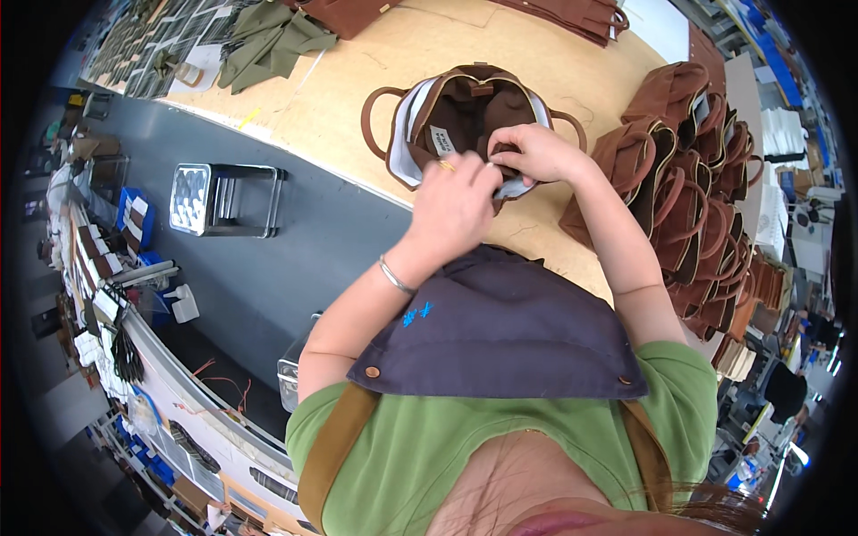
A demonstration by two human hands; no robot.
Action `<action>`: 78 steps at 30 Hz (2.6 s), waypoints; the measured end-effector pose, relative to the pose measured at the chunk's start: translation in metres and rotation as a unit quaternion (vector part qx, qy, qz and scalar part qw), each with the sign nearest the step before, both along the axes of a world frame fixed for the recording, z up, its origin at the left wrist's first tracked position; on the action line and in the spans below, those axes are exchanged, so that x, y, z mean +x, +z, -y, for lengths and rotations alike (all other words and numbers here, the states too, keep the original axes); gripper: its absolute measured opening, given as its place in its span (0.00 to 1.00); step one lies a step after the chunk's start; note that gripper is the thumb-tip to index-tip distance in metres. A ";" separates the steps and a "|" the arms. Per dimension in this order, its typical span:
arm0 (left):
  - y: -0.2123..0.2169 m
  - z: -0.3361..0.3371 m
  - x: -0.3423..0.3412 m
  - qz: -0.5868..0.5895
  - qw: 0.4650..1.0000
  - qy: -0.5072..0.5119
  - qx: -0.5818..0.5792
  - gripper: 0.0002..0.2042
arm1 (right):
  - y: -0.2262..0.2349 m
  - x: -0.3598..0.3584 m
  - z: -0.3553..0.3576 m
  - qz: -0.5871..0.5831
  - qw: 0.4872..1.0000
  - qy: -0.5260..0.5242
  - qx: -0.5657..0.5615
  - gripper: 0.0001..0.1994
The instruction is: The recorder is assembling components of a leather bag, specifically aligning inner linings and finishing the interior.
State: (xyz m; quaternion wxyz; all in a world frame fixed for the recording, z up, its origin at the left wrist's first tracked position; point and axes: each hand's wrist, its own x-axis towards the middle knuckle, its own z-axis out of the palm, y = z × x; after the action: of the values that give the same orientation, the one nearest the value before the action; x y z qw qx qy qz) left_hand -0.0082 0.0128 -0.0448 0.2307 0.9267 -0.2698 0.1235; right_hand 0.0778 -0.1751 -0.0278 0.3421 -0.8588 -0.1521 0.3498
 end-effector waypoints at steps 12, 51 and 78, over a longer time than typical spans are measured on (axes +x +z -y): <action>0.057 -0.025 0.014 -0.110 0.974 -0.054 -0.191 0.05 | 0.075 0.017 -0.003 -0.004 0.984 0.116 0.132 0.06; 0.058 -0.039 0.019 -0.280 0.924 -0.002 -0.261 0.08 | 0.077 0.042 -0.013 -0.048 0.965 0.236 0.100 0.10; 0.059 -0.032 0.014 -0.280 0.925 0.045 -0.251 0.07 | 0.067 0.035 -0.001 -0.133 0.956 0.155 0.210 0.10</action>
State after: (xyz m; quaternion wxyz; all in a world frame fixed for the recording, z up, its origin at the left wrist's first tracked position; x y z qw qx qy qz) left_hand 0.0061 0.0450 0.0143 0.5163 0.8464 -0.1119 -0.0673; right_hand 0.1130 -0.1740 0.0389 0.4732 -0.6793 -0.3063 0.4699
